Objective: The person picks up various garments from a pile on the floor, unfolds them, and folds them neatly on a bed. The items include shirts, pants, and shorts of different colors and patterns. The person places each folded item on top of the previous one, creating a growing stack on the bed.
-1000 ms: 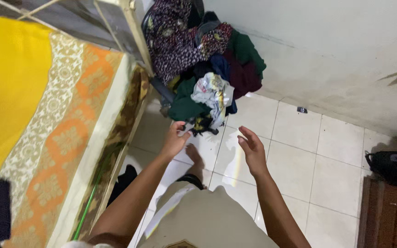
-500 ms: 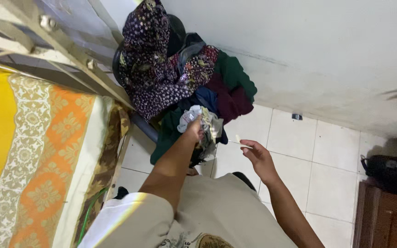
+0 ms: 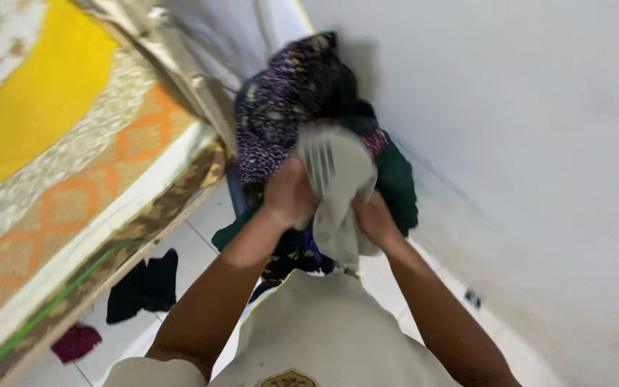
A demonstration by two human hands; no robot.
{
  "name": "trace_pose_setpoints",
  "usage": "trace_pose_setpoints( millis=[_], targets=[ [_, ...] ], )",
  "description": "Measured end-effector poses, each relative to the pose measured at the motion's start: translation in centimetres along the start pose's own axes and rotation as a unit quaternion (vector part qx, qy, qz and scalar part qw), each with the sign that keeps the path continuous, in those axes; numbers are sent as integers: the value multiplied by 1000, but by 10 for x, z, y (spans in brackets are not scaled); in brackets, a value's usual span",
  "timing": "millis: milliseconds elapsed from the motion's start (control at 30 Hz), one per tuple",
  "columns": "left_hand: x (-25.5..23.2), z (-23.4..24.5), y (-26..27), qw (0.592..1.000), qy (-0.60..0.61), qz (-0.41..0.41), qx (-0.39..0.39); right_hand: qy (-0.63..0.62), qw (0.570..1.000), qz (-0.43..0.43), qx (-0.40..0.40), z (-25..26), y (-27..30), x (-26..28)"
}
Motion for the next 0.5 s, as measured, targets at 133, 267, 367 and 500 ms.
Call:
trace_pose_setpoints(
  millis=[133,267,367,500],
  targets=[
    [-77,-25,16,984,-127,-119,-32,-109,993,48,5,40,4,102],
    [-84,-24,46,979,-78,-147,-120,-73,993,91,-4,72,13,149],
    [-84,0,64,966,-74,-110,-222,-151,976,146,53,86,25,162],
    [-98,13,90,935,89,-98,-329,-159,979,130,6,110,31,170]
  ],
)
Point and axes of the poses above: each hand's wrist, its own y-axis away from the middle knuckle, its own z-axis out of the back of the hand, x = y × z, the point moved 8 cm from there along -y, towards the middle knuckle, and after that the axes turned 5 degrees about y, right-handed, at the moved point
